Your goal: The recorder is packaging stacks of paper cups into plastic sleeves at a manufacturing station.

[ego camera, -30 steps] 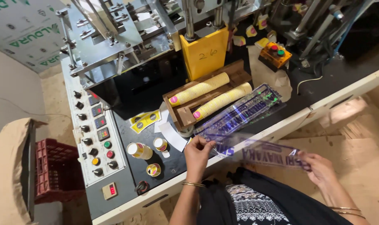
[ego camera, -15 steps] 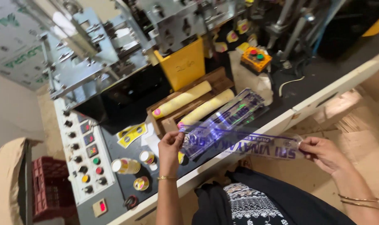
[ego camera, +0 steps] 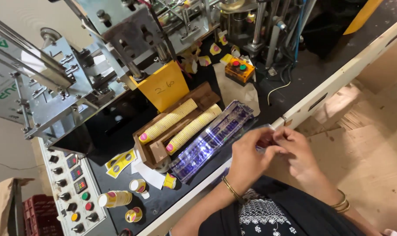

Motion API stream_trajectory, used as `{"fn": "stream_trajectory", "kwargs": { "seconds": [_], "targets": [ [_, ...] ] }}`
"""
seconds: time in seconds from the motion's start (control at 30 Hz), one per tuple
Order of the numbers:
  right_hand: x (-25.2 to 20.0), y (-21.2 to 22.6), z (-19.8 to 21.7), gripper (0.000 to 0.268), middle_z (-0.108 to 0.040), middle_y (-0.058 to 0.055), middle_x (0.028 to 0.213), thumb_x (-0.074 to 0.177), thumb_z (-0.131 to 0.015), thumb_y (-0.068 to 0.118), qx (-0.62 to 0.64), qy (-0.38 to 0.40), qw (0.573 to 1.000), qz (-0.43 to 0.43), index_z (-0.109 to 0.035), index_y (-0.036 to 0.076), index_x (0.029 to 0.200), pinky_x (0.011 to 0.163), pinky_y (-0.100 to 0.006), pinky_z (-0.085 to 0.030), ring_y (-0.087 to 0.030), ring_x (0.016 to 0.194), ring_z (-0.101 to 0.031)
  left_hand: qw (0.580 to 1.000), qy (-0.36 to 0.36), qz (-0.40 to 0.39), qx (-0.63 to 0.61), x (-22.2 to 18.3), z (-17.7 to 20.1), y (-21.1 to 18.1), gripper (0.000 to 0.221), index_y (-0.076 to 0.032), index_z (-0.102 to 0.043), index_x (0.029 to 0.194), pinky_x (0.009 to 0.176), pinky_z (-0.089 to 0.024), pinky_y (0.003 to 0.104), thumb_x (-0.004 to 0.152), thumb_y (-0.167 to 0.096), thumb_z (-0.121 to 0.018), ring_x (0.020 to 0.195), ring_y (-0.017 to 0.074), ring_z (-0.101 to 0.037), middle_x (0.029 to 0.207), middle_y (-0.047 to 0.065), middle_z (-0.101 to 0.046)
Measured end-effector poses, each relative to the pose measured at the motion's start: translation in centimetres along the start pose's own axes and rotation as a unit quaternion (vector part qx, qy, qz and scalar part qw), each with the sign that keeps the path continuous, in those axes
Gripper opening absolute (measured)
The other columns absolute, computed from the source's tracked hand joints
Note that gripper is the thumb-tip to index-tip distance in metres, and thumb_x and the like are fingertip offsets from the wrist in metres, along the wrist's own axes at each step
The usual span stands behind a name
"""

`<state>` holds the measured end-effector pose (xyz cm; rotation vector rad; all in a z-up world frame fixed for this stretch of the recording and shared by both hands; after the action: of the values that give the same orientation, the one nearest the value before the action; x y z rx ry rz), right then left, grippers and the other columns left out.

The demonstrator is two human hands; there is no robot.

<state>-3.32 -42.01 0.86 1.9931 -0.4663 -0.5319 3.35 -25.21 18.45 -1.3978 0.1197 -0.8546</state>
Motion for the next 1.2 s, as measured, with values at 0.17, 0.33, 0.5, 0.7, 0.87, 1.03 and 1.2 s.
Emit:
{"fn": "stream_trajectory", "kwargs": {
  "seconds": [0.17,0.33,0.5,0.7,0.87,1.03,1.2],
  "targets": [
    [0.4,-0.7,-1.6,0.009,-0.066,-0.003,0.091,0.092,-0.070,0.002,0.039,0.079,0.996,-0.005,-0.061,0.004,0.092,0.068,-0.023,-0.052,-0.010,0.078,-0.064,0.998,0.015,0.064,0.023,-0.3,0.4,3.5,0.029,-0.003,-0.069,0.115,0.077,-0.061,0.030,0.086,-0.002,-0.073,0.084,0.0200,-0.077,0.095,0.011,-0.077],
    [-0.5,4.1,-4.9,0.011,-0.072,-0.007,0.083,0.088,-0.076,-0.002,-0.101,0.047,0.991,0.070,-0.066,-0.001,0.091,0.063,-0.024,-0.052,-0.011,0.070,-0.065,0.992,-0.041,0.043,0.111,-0.7,3.7,3.1,0.021,-0.005,-0.074,0.105,0.073,-0.061,0.030,0.085,-0.004,-0.080,0.081,0.0196,-0.077,0.094,0.009,-0.076],
    [-0.4,4.5,-6.7,0.020,-0.073,-0.004,0.084,0.086,-0.076,0.001,-0.272,0.057,0.951,0.137,-0.075,0.000,0.106,0.067,-0.020,-0.055,-0.004,0.076,-0.065,0.975,0.003,-0.098,0.200,-0.1,2.8,-2.2,0.062,-0.006,-0.063,0.126,0.084,-0.054,0.039,0.066,-0.005,-0.081,0.102,0.0359,-0.062,0.113,0.018,-0.058],
    [1.6,4.5,-8.1,0.017,-0.075,-0.001,0.084,0.084,-0.078,0.002,-0.300,0.085,0.947,0.081,-0.073,-0.002,0.100,0.065,-0.021,-0.053,-0.003,0.075,-0.066,0.980,-0.013,0.019,0.198,-0.8,2.8,3.0,0.058,-0.011,-0.060,0.137,0.089,-0.058,0.037,0.083,0.011,-0.063,0.110,0.0332,-0.066,0.128,0.016,-0.057],
    [2.3,5.3,-10.0,0.022,-0.071,-0.002,0.080,0.079,-0.079,0.002,-0.368,0.148,0.910,0.120,-0.075,0.001,0.101,0.064,-0.021,-0.053,-0.005,0.070,-0.064,0.975,-0.005,-0.003,0.221,0.1,3.5,2.2,0.057,-0.011,-0.059,0.133,0.095,-0.054,0.042,0.079,0.006,-0.068,0.113,0.0362,-0.060,0.126,0.016,-0.056],
    [3.6,4.9,-10.9,0.010,-0.070,-0.007,0.076,0.085,-0.081,0.001,-0.472,0.112,0.860,0.157,-0.074,-0.003,0.091,0.061,-0.028,-0.049,-0.013,0.063,-0.062,0.962,-0.019,-0.022,0.271,0.9,2.5,2.5,0.063,-0.012,-0.055,0.138,0.105,-0.047,0.046,0.079,0.001,-0.071,0.120,0.0391,-0.052,0.129,0.016,-0.054],
    [4.9,5.9,-11.9,0.022,-0.069,-0.006,0.075,0.075,-0.079,-0.001,-0.404,0.110,0.893,0.163,-0.067,-0.003,0.094,0.064,-0.026,-0.053,-0.012,0.068,-0.065,0.969,-0.051,-0.024,0.240,2.4,2.7,1.6,0.071,-0.008,-0.053,0.135,0.098,-0.045,0.049,0.068,0.005,-0.070,0.111,0.0431,-0.049,0.119,0.022,-0.050]
  ]
}}
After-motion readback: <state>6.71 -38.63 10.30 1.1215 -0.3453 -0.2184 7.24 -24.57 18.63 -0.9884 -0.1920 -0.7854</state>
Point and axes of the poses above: each hand's wrist, its own x-axis towards the middle knuckle, its own z-axis out of the back of the hand, y = z × x, the point moved 8 cm from there along x, towards the middle knuckle
